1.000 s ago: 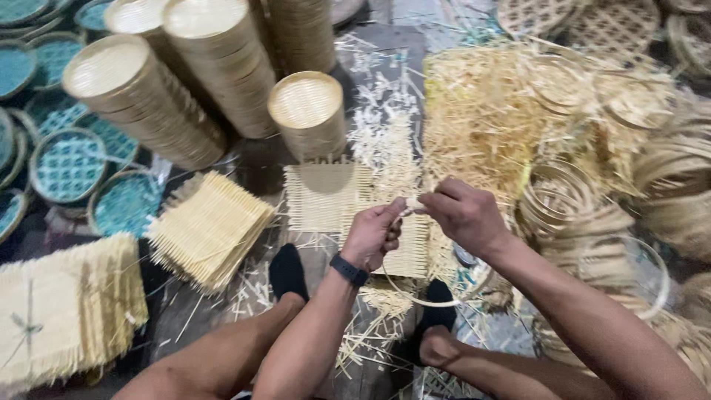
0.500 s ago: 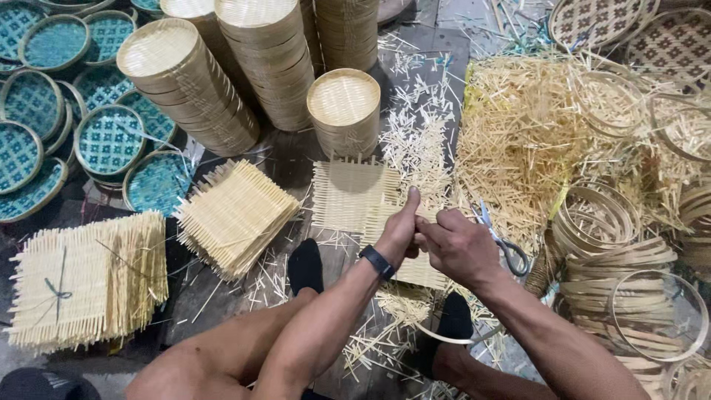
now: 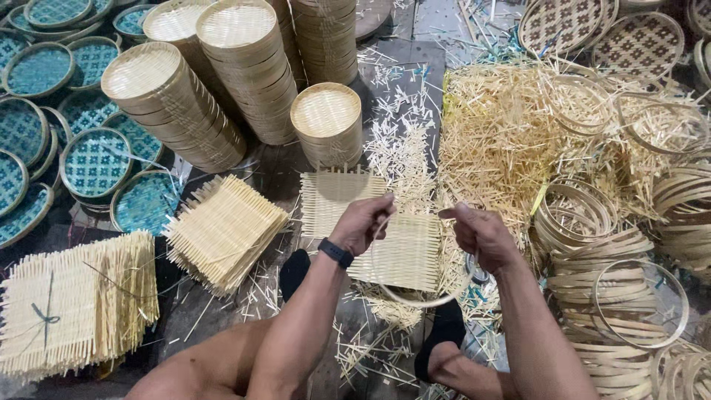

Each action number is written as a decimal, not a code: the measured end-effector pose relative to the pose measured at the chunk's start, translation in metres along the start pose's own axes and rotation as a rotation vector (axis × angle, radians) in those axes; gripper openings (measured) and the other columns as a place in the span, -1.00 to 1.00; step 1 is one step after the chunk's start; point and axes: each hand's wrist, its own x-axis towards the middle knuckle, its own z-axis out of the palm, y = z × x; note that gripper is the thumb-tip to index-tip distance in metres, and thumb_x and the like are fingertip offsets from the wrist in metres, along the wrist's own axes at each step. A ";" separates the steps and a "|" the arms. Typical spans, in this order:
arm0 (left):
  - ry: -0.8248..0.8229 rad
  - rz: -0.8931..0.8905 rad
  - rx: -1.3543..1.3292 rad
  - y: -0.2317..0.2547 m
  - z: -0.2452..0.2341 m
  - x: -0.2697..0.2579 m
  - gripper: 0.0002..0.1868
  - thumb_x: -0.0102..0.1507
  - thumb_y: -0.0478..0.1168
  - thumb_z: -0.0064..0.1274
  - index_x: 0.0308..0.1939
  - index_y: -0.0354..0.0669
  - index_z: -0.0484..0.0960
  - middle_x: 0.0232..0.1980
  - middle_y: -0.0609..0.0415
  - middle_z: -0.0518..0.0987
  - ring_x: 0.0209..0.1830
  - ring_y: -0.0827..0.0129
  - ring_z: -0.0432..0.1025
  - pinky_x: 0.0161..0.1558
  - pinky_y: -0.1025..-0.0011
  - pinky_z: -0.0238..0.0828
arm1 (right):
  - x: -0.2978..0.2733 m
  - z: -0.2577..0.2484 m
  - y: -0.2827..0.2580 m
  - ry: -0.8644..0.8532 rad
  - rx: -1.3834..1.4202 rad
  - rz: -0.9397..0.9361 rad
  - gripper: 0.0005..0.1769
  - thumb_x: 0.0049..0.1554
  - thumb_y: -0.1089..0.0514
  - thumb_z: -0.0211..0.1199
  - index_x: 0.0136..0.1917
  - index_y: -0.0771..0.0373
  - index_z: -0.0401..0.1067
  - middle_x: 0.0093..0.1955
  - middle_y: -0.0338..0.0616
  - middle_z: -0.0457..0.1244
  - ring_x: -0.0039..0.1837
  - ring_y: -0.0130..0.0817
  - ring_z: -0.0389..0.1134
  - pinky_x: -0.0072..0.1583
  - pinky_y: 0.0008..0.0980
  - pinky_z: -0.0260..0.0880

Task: The person repeatedly places a woven bamboo mat on a circular wooden block, uses shears to trim the protruding edges, and stacks the finished trays. The person handles bamboo mats, a wooden block, and shears throughout the task.

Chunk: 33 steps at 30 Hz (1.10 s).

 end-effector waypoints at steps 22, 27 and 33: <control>0.088 0.079 -0.382 -0.015 -0.012 0.006 -0.60 0.36 -0.09 0.05 -0.56 -0.02 0.38 -0.71 0.32 0.15 -0.77 0.57 -0.05 -0.70 0.53 -0.17 | 0.010 0.008 0.036 -0.042 0.492 0.012 -0.46 0.25 -0.13 0.16 -0.46 0.14 0.22 -0.55 -0.39 -0.10 -0.48 -0.52 -0.12 -0.44 -0.49 -0.11; 0.044 0.065 -0.461 -0.018 -0.014 0.009 -0.60 0.37 -0.06 0.04 -0.55 -0.04 0.40 -0.70 0.31 0.15 -0.77 0.56 -0.05 -0.70 0.53 -0.17 | 0.015 0.006 0.044 -0.104 0.523 -0.013 -0.44 0.31 -0.14 0.17 -0.45 0.11 0.21 -0.55 -0.39 -0.08 -0.50 -0.57 -0.09 -0.46 -0.53 -0.07; 0.267 0.154 -0.307 -0.031 -0.032 0.021 -0.69 0.37 -0.02 0.03 -0.42 -0.05 0.53 -0.69 0.33 0.17 -0.75 0.60 0.00 -0.70 0.56 -0.12 | 0.024 -0.003 0.045 0.228 -0.016 0.027 -0.83 0.16 0.08 0.23 -0.06 0.19 0.51 -0.38 -0.32 0.25 -0.35 -0.53 0.26 -0.29 -0.50 0.35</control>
